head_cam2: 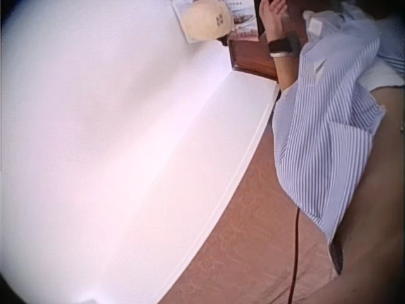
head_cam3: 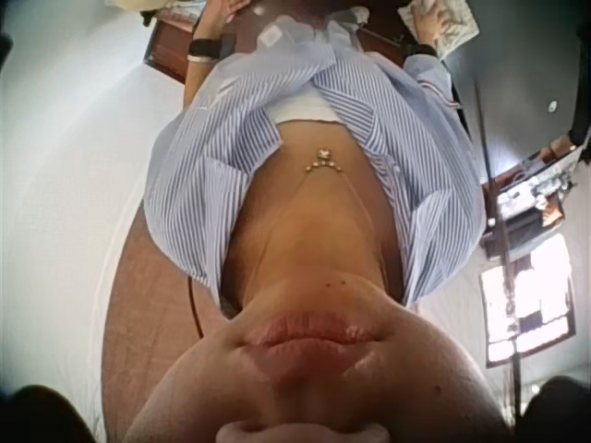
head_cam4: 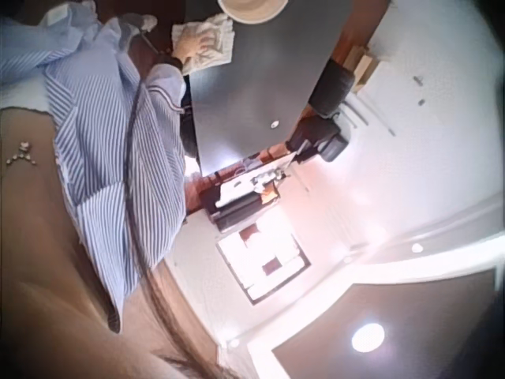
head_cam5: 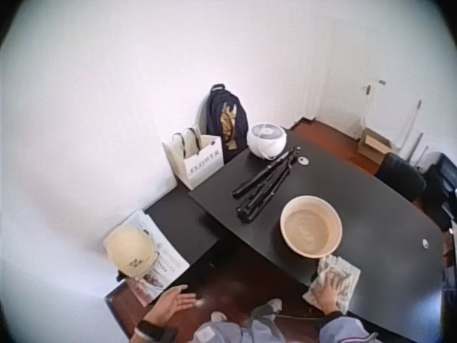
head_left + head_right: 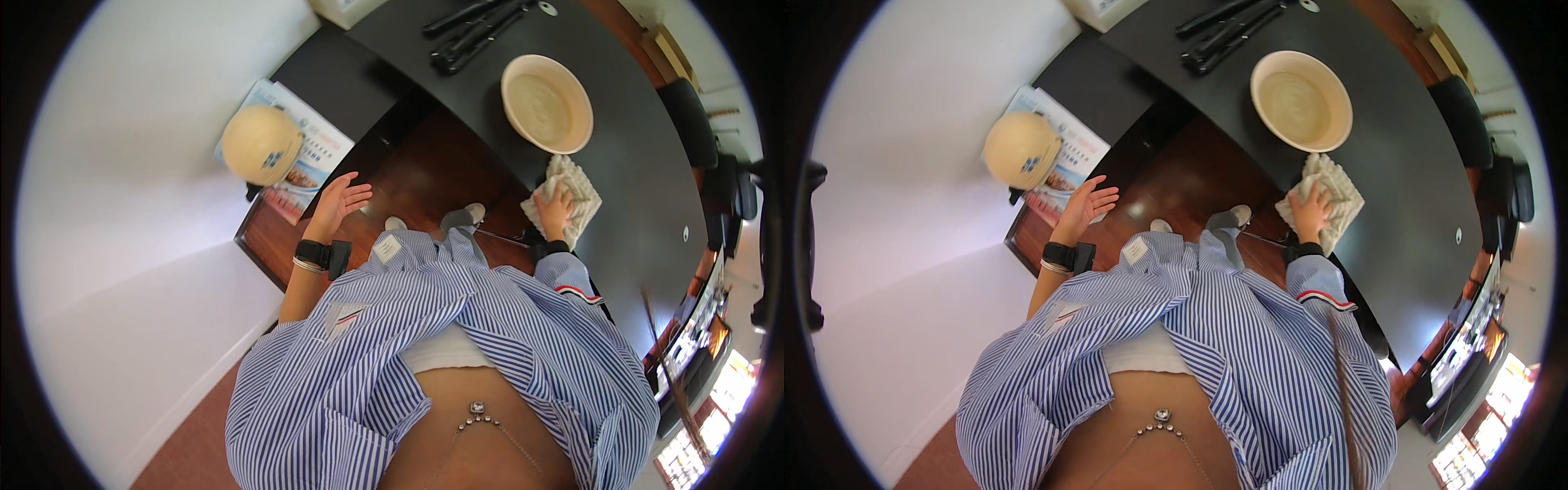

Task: The person wipes a black table surface with a cloth, moves a bowl and papers aside, and cleans the underside of the table while kneeling. The person also handles a helmet and a stack of papers during the cleaning process.

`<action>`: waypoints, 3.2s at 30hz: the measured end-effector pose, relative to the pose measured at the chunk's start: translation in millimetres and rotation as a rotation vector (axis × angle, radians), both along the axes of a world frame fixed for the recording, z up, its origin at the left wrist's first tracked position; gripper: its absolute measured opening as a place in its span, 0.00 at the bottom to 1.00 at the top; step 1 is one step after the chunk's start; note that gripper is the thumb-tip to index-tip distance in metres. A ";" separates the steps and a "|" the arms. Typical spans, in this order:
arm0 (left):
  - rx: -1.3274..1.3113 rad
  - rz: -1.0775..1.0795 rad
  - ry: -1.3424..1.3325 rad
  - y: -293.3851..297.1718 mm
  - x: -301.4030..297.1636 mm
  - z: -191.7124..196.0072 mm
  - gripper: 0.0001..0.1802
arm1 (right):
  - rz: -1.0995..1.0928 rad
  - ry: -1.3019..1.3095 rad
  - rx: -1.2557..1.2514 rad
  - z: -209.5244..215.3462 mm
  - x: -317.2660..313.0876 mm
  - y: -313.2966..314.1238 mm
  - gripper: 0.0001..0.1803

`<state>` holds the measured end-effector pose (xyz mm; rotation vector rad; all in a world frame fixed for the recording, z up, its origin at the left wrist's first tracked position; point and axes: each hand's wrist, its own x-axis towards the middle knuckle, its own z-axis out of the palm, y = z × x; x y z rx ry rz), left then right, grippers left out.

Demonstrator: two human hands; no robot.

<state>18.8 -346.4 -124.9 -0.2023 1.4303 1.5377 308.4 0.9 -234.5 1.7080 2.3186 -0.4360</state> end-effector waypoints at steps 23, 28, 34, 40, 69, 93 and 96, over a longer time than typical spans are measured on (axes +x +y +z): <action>0.004 0.573 0.070 -122.4 4.2 20.4 0.22 | 0.414 0.884 -0.396 33.6 -250.9 -84.0 0.18; -0.064 0.755 0.066 -120.7 23.6 18.5 0.23 | 0.620 0.893 -0.501 36.2 -325.6 -82.0 0.16; -0.114 0.977 0.020 -125.6 73.9 12.5 0.23 | 0.879 1.003 -0.216 28.8 -408.6 -94.0 0.17; -0.169 1.115 -0.121 -142.1 101.8 2.0 0.21 | 1.112 0.864 -0.148 10.7 -444.1 -113.0 0.22; -0.231 1.039 -0.311 -162.1 57.1 -37.8 0.22 | 1.175 0.316 -0.113 -56.7 -421.4 -158.9 0.43; -0.196 1.262 -0.412 -112.0 22.4 -31.8 0.22 | 0.770 0.235 -0.088 -66.6 -679.2 -124.8 0.42; -0.180 1.284 -0.409 -105.5 24.5 -30.4 0.22 | 0.767 0.276 -0.149 -62.4 -711.9 -121.1 0.43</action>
